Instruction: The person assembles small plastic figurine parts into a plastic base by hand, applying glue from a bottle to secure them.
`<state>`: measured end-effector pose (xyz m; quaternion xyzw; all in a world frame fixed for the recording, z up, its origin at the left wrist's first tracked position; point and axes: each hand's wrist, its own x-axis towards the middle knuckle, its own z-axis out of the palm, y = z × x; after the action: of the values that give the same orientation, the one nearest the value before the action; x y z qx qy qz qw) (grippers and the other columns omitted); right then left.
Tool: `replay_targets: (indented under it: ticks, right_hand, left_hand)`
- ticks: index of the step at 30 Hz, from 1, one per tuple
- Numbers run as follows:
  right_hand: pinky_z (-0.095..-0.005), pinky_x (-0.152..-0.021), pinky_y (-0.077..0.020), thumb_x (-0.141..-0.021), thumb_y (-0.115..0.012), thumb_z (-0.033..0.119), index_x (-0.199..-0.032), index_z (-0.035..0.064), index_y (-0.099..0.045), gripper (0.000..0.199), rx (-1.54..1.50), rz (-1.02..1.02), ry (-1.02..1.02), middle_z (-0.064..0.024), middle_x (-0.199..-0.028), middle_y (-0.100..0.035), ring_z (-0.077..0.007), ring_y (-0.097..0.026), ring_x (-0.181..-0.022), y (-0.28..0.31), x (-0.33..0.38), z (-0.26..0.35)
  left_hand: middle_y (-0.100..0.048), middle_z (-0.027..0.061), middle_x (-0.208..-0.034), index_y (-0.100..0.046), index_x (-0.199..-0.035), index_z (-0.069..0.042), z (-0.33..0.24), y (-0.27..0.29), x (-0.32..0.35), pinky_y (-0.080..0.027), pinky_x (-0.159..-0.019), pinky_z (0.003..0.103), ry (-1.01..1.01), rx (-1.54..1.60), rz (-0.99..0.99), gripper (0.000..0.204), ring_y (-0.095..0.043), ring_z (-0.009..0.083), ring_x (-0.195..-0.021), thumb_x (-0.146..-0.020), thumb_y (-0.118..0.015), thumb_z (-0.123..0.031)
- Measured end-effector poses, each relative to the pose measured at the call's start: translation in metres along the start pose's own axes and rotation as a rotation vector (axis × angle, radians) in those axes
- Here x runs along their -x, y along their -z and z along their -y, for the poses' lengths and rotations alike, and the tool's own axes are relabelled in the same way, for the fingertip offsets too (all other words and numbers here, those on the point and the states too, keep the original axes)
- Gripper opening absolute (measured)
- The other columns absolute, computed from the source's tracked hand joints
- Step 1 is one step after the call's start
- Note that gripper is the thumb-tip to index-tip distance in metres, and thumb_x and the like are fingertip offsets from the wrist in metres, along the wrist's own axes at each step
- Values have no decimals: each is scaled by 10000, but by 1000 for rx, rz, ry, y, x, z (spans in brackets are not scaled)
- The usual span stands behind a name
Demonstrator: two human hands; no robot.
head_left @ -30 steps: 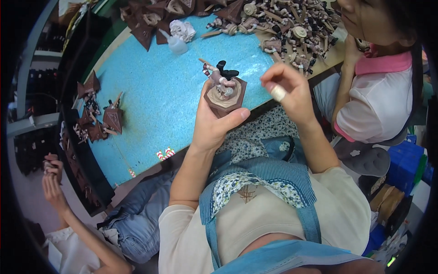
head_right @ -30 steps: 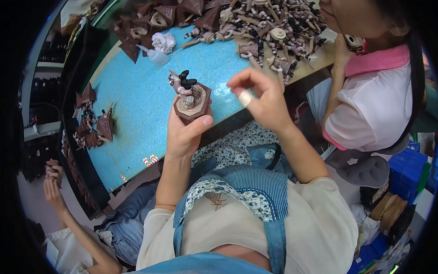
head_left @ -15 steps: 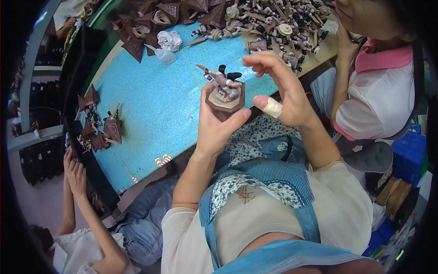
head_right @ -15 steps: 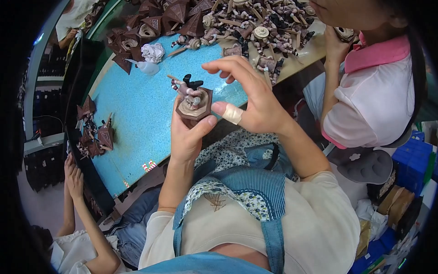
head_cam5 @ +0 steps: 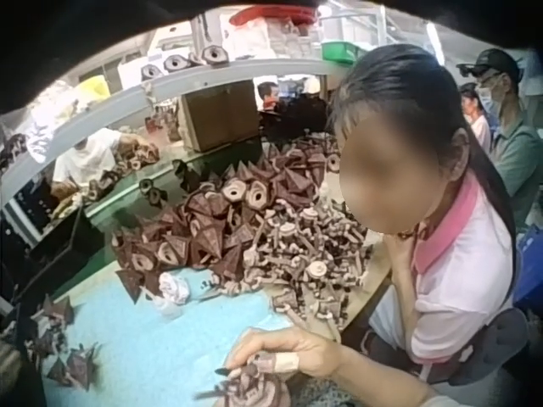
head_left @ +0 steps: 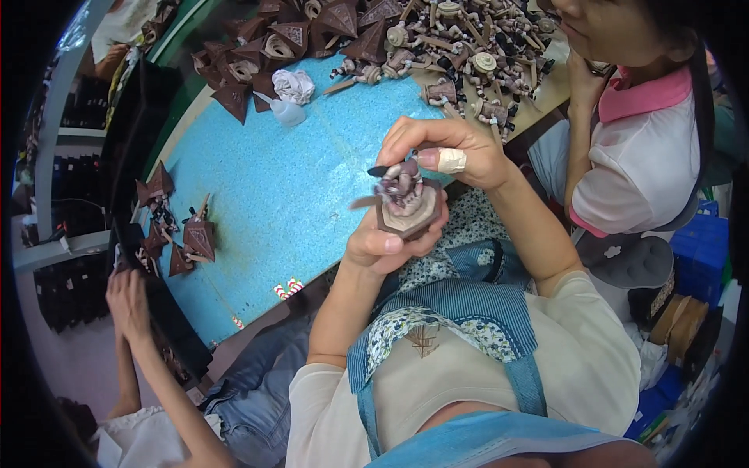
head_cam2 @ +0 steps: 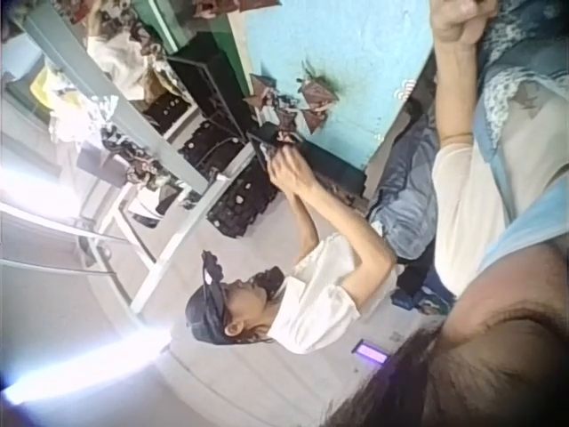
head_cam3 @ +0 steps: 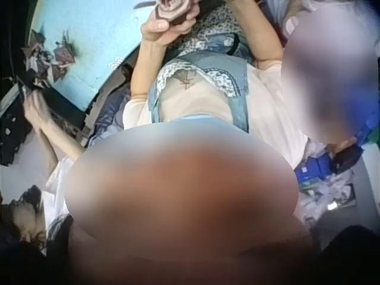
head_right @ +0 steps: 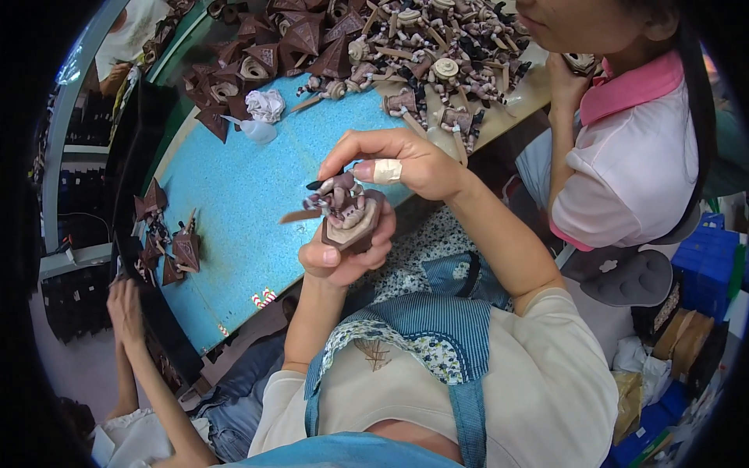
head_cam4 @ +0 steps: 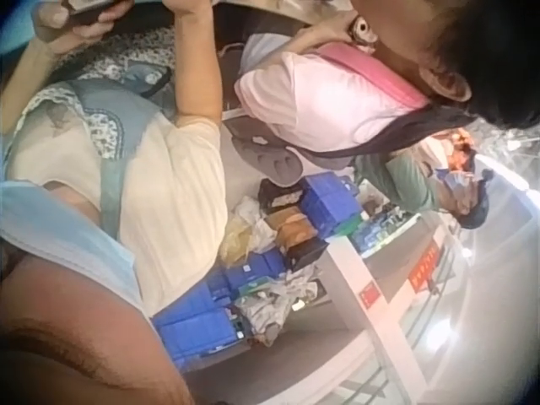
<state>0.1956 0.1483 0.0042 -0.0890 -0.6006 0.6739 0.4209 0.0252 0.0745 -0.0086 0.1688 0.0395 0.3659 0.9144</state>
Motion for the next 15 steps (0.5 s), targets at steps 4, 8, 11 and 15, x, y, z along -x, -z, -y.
replay_targets:
  ticks: [4,8,11,15]
  right_hand:
    - [-364,-963,-412,-893,-497,122,-1090,-46,-589,275,-388,11,-6,-177,-1096,-611,-239,-551,-1060,-8,-4,-23]
    - [-325,-968,-427,-905,-484,103,-1241,-21,-501,359,-292,-402,-72,-152,-1187,-588,-172,-560,-1055,-20,5,-13]
    - [-325,-967,-416,-874,-492,78,-1301,4,-463,434,-188,-592,-14,-143,-1227,-570,-166,-543,-1076,-12,22,-5]
    - [-379,-986,-378,-859,-536,151,-1244,-2,-537,414,183,-451,171,-142,-1213,-584,-211,-512,-1125,-1,33,5]
  left_hand:
    - [-540,147,-1015,-424,-1208,49,14,6,-10,-406,-549,231,7,86,154,815,-511,147,-695,-548,-761,-289]
    - [-545,69,-1057,-447,-1219,-19,10,-14,-19,-418,-626,228,-362,-559,-459,671,-517,119,-808,-659,-791,-157]
    - [-547,57,-1093,-431,-1249,-22,2,-22,-19,-446,-743,257,-293,-573,-587,626,-534,126,-902,-715,-753,-77]
    - [-534,52,-1175,-397,-1289,-24,11,-18,-22,-410,-938,298,-319,-627,-627,623,-518,136,-1077,-747,-699,31]
